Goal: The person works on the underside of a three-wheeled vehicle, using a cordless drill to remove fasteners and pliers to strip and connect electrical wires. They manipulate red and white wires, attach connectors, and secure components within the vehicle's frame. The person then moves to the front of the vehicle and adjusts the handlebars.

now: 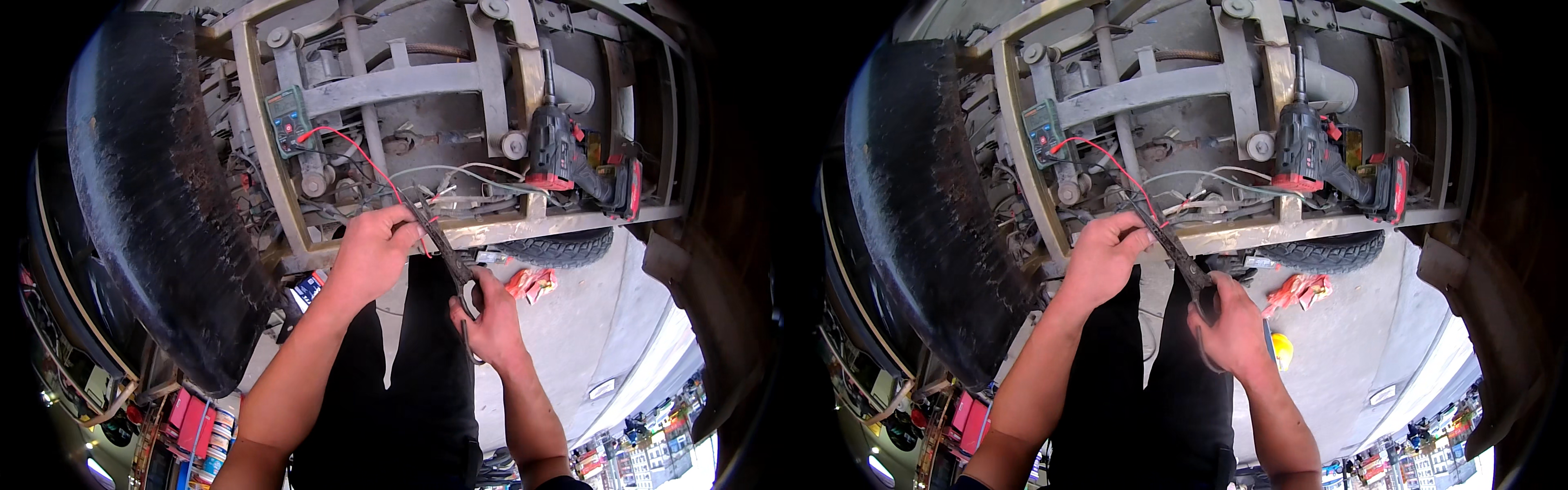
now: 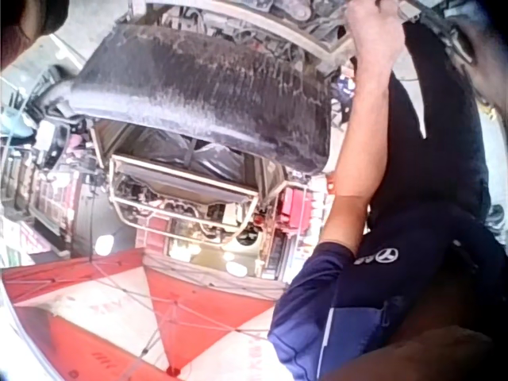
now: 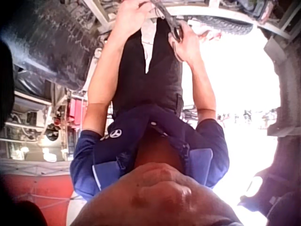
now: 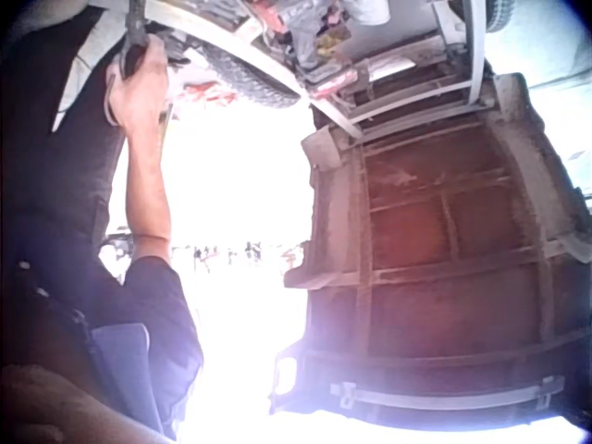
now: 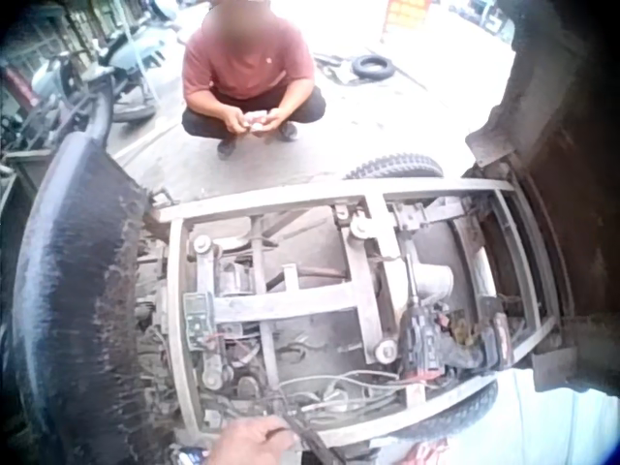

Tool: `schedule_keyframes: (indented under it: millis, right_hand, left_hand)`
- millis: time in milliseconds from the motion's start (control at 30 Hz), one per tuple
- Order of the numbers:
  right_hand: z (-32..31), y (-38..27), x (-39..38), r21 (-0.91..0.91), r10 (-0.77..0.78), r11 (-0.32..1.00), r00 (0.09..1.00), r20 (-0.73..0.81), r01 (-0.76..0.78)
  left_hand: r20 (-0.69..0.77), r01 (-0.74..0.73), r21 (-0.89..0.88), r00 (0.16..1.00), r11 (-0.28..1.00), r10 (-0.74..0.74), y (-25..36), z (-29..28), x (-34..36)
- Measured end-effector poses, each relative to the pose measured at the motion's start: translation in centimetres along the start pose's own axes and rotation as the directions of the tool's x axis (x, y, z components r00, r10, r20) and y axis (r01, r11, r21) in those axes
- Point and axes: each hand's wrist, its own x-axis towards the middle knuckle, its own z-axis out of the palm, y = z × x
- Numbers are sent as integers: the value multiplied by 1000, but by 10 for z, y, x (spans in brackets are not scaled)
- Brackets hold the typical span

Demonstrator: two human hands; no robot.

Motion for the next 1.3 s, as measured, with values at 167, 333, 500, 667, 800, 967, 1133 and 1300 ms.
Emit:
schedule_keyframes:
  millis: [167, 333, 500, 667, 800, 967, 1133, 1300]
  right_hand:
    - [3, 1, -3, 25, 40, 999, 999, 15, -40]
    - [4, 5, -6, 81, 11, 997, 1000, 10, -11]
    - [7, 17, -7, 58, -72, 995, 994, -87, 77]
    - [8, 29, -8, 88, -119, 986, 971, -205, 140]
    - [13, 33, -15, 274, -27, 959, 988, -153, 69]
    - [37, 37, -27, 512, 133, 855, 989, -63, -82]
    - [54, 35, -35, 695, 176, 705, 984, 23, -143]
    - [56, 34, -18, 899, 418, 408, 908, -27, -161]
  left_hand:
    - [68, -40, 101, 997, 994, 33, 5, -5, -1]
    - [126, -102, 127, 988, 987, 86, 8, -8, -1]
    - [109, -58, 149, 993, 987, 42, 10, 0, -1]
    - [180, -131, 81, 977, 988, 115, 15, 9, -2]
    - [204, -14, 290, 978, 957, -48, 13, 21, -6]
    - [243, 74, 53, 966, 996, -85, -1, 36, -1]
    - [246, 15, -10, 969, 1000, -12, -12, 39, -1]
    - [17, -97, 229, 995, 969, 95, -14, 54, -19]
